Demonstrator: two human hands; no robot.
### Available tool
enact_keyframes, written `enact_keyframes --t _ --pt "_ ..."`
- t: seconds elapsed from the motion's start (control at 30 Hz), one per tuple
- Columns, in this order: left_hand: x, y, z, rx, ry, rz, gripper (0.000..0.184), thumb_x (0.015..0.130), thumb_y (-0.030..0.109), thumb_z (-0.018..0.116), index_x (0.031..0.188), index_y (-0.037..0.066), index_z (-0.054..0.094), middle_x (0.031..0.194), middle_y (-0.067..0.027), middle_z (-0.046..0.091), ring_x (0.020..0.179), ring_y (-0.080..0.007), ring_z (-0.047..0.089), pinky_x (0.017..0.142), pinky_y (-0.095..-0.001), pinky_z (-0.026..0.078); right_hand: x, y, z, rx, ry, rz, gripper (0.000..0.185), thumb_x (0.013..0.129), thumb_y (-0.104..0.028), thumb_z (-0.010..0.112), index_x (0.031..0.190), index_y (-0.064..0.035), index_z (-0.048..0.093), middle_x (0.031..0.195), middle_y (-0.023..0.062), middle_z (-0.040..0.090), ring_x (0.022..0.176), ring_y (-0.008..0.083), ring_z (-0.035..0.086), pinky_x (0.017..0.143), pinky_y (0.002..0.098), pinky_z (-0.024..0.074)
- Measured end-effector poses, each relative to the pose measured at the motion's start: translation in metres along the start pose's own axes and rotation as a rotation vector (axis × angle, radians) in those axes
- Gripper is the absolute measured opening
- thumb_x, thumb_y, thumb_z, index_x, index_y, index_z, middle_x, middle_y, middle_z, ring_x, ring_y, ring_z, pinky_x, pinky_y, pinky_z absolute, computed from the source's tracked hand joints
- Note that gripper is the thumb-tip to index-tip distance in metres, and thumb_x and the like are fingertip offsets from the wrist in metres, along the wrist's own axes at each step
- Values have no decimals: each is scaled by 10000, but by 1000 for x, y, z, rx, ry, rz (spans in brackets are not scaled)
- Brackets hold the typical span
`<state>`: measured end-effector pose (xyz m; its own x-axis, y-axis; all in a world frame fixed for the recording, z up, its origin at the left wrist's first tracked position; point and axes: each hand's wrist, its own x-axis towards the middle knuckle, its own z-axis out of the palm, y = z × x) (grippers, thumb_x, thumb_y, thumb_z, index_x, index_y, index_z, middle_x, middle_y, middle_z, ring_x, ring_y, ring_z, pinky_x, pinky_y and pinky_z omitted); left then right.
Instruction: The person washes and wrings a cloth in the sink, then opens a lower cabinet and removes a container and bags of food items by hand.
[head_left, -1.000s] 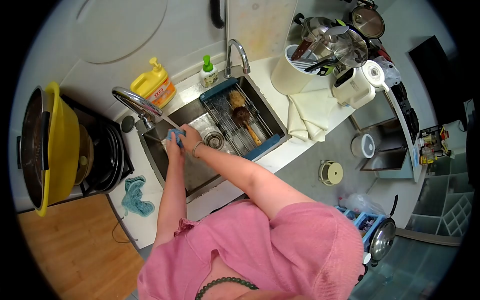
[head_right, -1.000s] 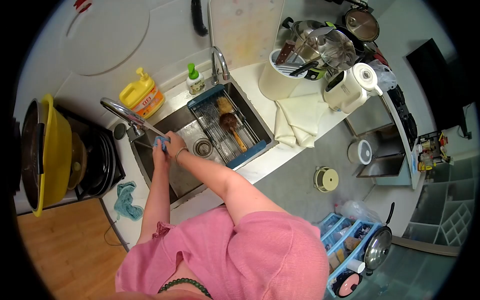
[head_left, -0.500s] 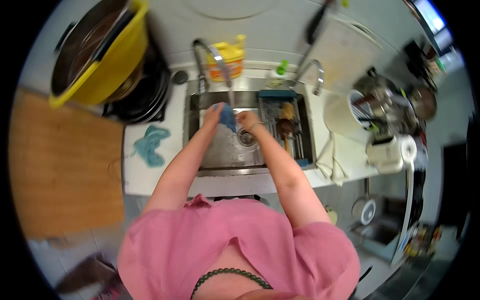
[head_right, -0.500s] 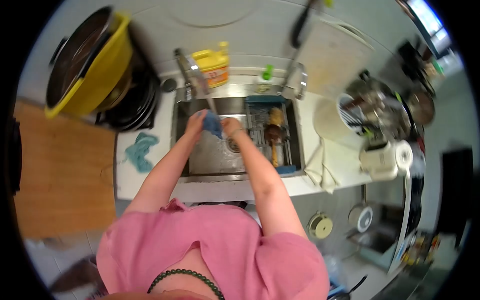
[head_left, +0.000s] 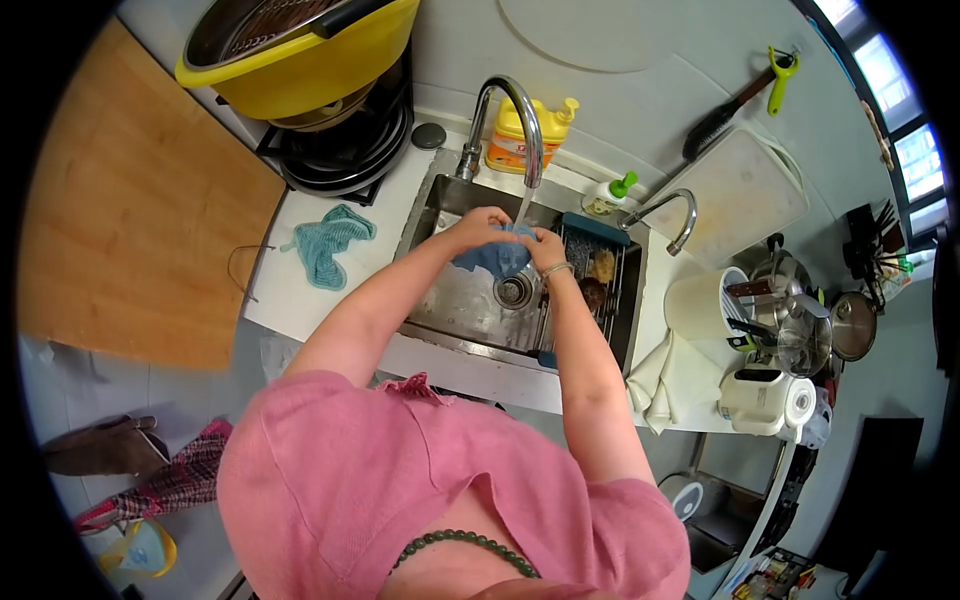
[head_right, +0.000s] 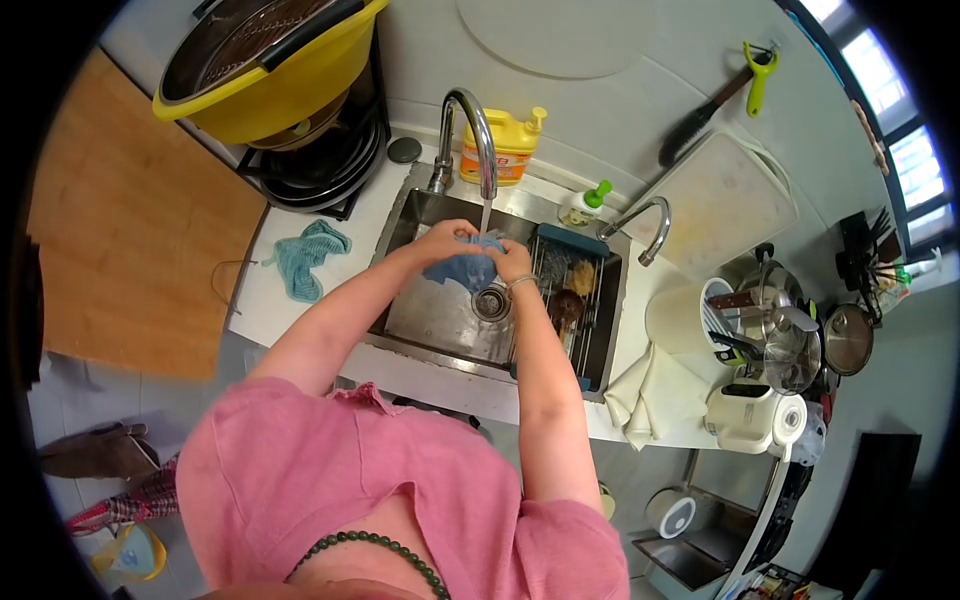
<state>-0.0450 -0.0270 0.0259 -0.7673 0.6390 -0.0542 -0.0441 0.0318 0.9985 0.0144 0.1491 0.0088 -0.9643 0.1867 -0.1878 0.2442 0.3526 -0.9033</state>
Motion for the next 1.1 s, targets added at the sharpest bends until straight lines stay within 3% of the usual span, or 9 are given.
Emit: enact_keyframes --t 0.13,0.27,0.43,0.53,0.6,0.7,0.87,1.03,1.1 --pt "-9 -7 -25 683 -287 -115 398 693 285 712 933 -23 633 776 -115 641 685 -185 589 649 -310 466 -10 -23 2 160 -54 21 130 755 -147 690 763 -45 611 665 -1 586 575 82 509 554 237 415" --pt "-8 -25 -36 510 -268 -272 366 733 290 669 962 7 631 821 -117 646 722 -208 600 664 -325 463 -13 -23 -7 9 92 56 205 732 -186 722 674 -58 573 595 -28 521 531 79 462 515 240 400" --pt "-12 -1 -5 401 243 -46 223 808 231 589 912 34 587 826 -120 608 763 -189 578 682 -313 445 -28 1 -9 187 202 392 227 760 -253 703 695 -78 574 619 -5 526 550 118 492 461 246 400" --pt "-12 -6 20 579 272 58 191 796 199 576 898 37 576 829 -130 590 803 -262 572 708 -363 446 -29 14 21 657 179 555 222 794 -296 661 817 -88 584 726 35 574 660 148 550 540 286 466" --pt "-21 -6 39 727 267 69 182 788 168 566 911 33 575 861 -134 584 829 -289 565 722 -387 445 -28 7 38 1245 -168 609 262 825 -303 616 942 -75 563 851 73 593 779 190 573 670 347 494" --pt "-53 1 60 1036 177 100 211 774 132 531 949 17 553 946 -130 549 850 -314 550 720 -426 461 -18 1 60 1306 -92 467 231 841 -275 588 938 -68 554 884 89 593 799 221 569 731 371 473" --pt "-86 -12 50 852 65 54 405 767 129 530 1164 60 483 1055 -148 546 892 -328 545 755 -413 454 -4 16 53 998 190 328 319 869 -127 531 1152 9 479 998 125 595 824 246 593 728 366 490" --pt "-53 -39 20 424 18 -286 473 819 302 518 1248 122 437 1003 -148 591 865 -300 583 734 -372 459 5 18 45 1010 251 327 274 902 -209 493 1044 16 557 951 105 612 827 220 599 717 363 490" --pt "-37 -40 22 -43 415 -400 481 849 445 478 1228 149 475 1022 -105 598 851 -240 585 715 -352 450 4 13 45 872 168 343 335 893 -279 515 1048 16 555 969 104 610 826 213 596 735 360 480"
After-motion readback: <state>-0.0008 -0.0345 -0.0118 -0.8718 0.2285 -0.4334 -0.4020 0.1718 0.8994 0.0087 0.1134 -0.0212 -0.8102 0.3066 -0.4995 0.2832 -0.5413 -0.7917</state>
